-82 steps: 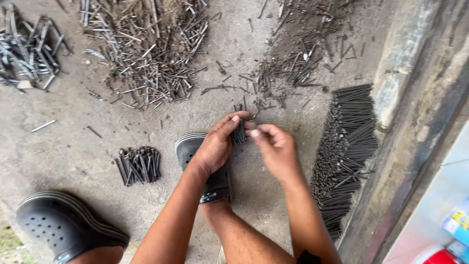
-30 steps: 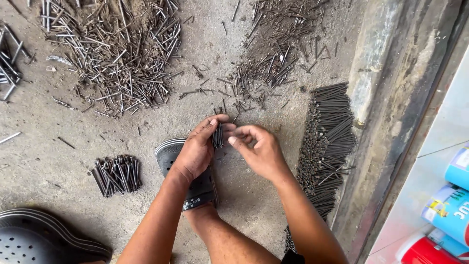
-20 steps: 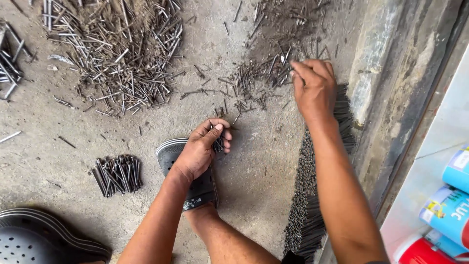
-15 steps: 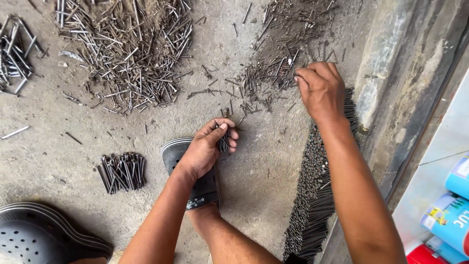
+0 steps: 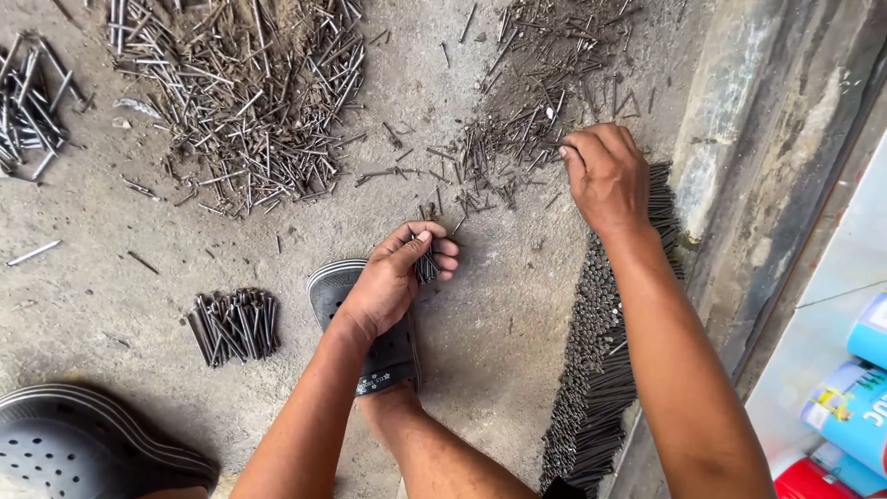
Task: The person sits on the ground and sorts scattered nails by hand into neat piles. They pick up nails from the floor, align them, and place them into organized stacks, occasionally shifting piles to continue sorting.
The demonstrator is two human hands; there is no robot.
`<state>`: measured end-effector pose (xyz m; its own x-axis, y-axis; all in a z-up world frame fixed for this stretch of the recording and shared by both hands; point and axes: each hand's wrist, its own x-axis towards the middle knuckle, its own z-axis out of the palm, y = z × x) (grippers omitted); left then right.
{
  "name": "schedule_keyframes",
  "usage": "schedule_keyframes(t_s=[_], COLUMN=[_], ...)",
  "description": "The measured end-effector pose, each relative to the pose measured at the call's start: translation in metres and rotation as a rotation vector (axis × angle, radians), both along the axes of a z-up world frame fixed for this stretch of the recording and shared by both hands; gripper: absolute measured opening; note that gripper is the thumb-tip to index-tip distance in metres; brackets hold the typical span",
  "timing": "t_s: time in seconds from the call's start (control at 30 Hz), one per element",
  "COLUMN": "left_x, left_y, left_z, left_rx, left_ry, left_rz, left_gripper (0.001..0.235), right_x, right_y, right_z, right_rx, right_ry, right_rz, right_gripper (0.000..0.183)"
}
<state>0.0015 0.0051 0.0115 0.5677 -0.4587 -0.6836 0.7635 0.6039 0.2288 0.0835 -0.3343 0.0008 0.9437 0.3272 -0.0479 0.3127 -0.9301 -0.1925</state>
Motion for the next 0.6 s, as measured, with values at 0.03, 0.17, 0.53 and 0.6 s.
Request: schedule_keyframes(t_s=[0.03, 0.17, 0.53, 0.6], left_x=[0.002, 0.000, 0.001, 0.000], left_y=[0.000, 0.001, 0.000, -0.002], left_z=[0.001, 0.001, 0.002, 0.000], left_rx=[0.000, -0.005, 0.014, 0.006], left_ry=[-0.002, 0.016, 0.007, 0.010], left_rz=[-0.001, 0.002, 0.028, 0.023], left_gripper=[0.020, 0.020, 0.026, 0.030], right_x=[0.002, 0.004, -0.072, -0.088], right_y=[0.003, 0.015, 0.135, 0.157], right_z=[0.005, 0.030, 0.088, 0.083], right_rx=[0.000, -0.091, 0.679, 0.841], right_ry=[-0.002, 0.128, 0.789, 0.792], right_rz=[-0.001, -0.073, -0.891, -0.950], right_gripper=[0.005, 0.006, 0.015, 0.017])
